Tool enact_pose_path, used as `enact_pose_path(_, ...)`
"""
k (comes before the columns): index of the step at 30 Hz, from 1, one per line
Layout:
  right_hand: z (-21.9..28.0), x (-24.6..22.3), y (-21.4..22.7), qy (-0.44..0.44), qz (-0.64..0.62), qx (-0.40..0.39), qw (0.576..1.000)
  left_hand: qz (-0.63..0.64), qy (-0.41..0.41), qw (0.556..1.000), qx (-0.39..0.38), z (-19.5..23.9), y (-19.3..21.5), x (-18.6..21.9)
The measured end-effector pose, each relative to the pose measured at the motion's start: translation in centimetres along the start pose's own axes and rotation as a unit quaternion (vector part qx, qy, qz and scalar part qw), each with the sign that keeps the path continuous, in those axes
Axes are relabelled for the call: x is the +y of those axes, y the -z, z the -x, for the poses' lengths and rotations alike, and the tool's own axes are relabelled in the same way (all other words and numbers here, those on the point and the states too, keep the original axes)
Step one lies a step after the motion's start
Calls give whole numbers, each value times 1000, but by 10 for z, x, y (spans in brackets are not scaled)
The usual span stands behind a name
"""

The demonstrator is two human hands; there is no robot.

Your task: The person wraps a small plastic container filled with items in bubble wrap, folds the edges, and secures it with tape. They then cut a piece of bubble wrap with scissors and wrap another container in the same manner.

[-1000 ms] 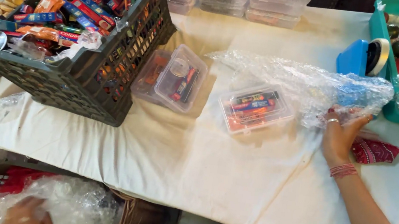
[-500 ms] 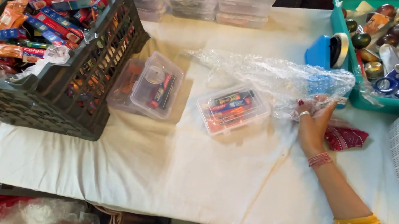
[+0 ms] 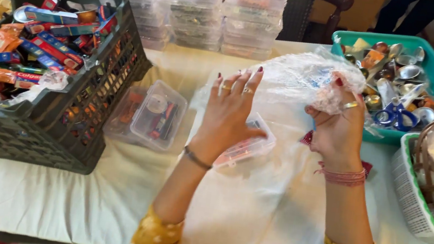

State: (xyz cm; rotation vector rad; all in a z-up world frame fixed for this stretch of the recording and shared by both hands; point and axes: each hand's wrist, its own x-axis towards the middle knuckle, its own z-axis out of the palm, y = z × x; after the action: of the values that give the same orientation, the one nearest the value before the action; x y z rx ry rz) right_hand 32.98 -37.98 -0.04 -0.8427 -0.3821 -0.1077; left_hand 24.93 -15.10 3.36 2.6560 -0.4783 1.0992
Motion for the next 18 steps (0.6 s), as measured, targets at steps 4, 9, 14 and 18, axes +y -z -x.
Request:
enact_pose_path(4,9,-11,-22,-56,-63,-27,996,61,93,992,-59,4,-75,-44)
enact_pose_path(9,-3,36,-1,66,190,-36,979,698,156,694,-81,17,-63,-83)
enact_pose_path(14,-4,80,5,46,335,-108,935,844,156,488,-157,17,-5,-72)
enact_pose_path(18,-12,95,36,-127,136,-250,950,918,134,322,-189,22,-15,-79)
